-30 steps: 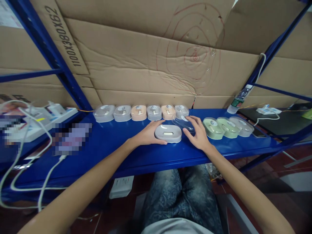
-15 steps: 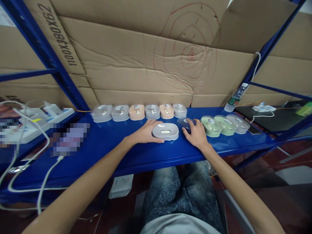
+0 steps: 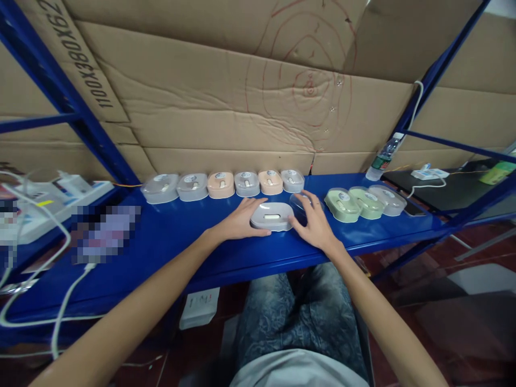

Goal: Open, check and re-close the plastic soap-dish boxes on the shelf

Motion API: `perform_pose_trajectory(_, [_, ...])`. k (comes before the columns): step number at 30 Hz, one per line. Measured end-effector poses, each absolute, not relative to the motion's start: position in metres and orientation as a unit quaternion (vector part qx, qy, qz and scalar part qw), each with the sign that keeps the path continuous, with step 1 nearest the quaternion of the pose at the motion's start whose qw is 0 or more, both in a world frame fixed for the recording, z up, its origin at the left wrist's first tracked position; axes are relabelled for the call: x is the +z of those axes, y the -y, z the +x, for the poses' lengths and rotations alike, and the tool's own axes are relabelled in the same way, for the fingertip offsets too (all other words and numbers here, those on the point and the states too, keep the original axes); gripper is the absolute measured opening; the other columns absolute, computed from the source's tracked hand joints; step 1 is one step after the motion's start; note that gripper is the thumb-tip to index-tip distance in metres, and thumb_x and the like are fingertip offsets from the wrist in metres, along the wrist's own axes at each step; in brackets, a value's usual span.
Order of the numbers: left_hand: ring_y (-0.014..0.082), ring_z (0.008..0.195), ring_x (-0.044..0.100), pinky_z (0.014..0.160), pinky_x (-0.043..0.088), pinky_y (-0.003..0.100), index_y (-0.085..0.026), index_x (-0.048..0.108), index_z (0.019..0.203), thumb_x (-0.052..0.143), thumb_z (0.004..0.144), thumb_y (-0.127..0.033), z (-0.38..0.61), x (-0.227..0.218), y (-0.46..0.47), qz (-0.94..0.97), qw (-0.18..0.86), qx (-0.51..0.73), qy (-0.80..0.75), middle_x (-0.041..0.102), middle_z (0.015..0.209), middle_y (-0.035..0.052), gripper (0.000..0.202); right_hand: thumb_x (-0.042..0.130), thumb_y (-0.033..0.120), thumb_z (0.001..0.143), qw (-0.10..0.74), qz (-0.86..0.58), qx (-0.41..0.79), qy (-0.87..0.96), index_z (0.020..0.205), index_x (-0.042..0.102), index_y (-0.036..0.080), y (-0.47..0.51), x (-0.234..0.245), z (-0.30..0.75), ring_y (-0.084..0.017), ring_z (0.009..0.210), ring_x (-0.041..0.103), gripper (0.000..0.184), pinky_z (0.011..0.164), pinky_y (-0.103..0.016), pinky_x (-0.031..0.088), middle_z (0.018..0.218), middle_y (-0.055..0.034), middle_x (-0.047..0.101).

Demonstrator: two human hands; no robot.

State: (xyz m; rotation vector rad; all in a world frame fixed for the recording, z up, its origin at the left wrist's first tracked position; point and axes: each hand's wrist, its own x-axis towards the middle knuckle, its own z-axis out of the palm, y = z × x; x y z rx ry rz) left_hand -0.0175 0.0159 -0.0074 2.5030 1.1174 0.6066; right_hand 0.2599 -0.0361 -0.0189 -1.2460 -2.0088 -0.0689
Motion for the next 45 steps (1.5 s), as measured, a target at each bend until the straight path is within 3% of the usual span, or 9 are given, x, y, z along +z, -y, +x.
perform_pose_trajectory(5, [0.0439,0.149,0.040,0.123,0.035,0.060,-0.019,0.038,0.164,0.083,0.077,-0.066,-0.008,-0.010,-0.007,0.882,0.172,0.219,-0.380,0.049,0.159,0.0194,0.107,0.082,0.057,0.085,0.380,-0.414,0.101,0.821,0.161,0.040,0.024,0.040,-0.020,0.254,-0.036,0.155,0.040,0.092,0.127,-0.057,0.037,0.164,-0.0172,0.043])
perform_pose_trajectory(8, [0.0436,0.151,0.039,0.124,0.033,0.060,-0.020,0.035,0.165,0.081,0.080,-0.064,-0.007,-0.012,0.005,0.877,0.180,0.224,-0.385,0.046,0.163,0.0196,0.106,0.089,0.054,0.078,0.374,-0.419,0.177,0.808,0.160,0.043,0.024,0.037,-0.022,0.251,-0.035,0.148,0.050,0.098,0.125,-0.056,0.039,0.157,-0.0167,0.053])
perform_pose_trajectory(12, [0.0421,0.158,0.033,0.128,0.027,0.058,-0.020,0.030,0.167,0.082,0.079,-0.062,-0.015,-0.018,0.026,0.852,0.214,0.247,-0.408,0.035,0.172,0.0198,0.110,0.092,0.051,0.075,0.377,-0.415,0.218,0.799,0.161,0.042,0.022,0.042,-0.027,0.240,-0.035,0.147,0.051,0.103,0.125,-0.055,0.038,0.158,-0.0180,0.052])
perform_pose_trajectory(17, [0.0398,0.160,0.031,0.130,0.027,0.054,-0.021,0.028,0.168,0.083,0.080,-0.065,-0.021,-0.024,0.045,0.822,0.220,0.288,-0.439,0.033,0.173,0.0181,0.113,0.090,0.046,0.078,0.370,-0.410,0.207,0.808,0.158,0.047,0.019,0.049,-0.034,0.237,-0.035,0.144,0.053,0.095,0.123,-0.055,0.040,0.152,-0.0196,0.055])
perform_pose_trajectory(25, [0.0389,0.159,0.031,0.130,0.026,0.053,-0.017,0.028,0.168,0.081,0.085,-0.064,-0.020,-0.026,0.050,0.829,0.191,0.286,-0.442,0.037,0.170,0.0207,0.108,0.086,0.057,0.081,0.372,-0.407,0.206,0.808,0.155,0.051,0.021,0.047,-0.033,0.243,-0.032,0.141,0.055,0.089,0.123,-0.052,0.040,0.149,-0.0163,0.057])
perform_pose_trajectory(34, [0.0393,0.154,0.035,0.126,0.031,0.058,-0.024,0.030,0.167,0.081,0.084,-0.062,-0.021,-0.025,0.048,0.824,0.198,0.290,-0.445,0.040,0.167,0.0178,0.105,0.083,0.065,0.082,0.366,-0.407,0.220,0.807,0.157,0.051,0.023,0.045,-0.034,0.243,-0.033,0.141,0.054,0.092,0.123,-0.051,0.041,0.148,-0.0150,0.058])
perform_pose_trajectory(45, [0.0396,0.155,0.033,0.126,0.031,0.055,-0.019,0.024,0.168,0.084,0.080,-0.063,-0.022,-0.026,0.046,0.802,0.232,0.285,-0.470,0.037,0.166,0.0216,0.116,0.075,0.069,0.088,0.406,-0.430,0.260,0.764,0.154,0.057,0.021,0.044,-0.035,0.240,-0.031,0.138,0.058,0.084,0.123,-0.049,0.041,0.145,-0.0153,0.061])
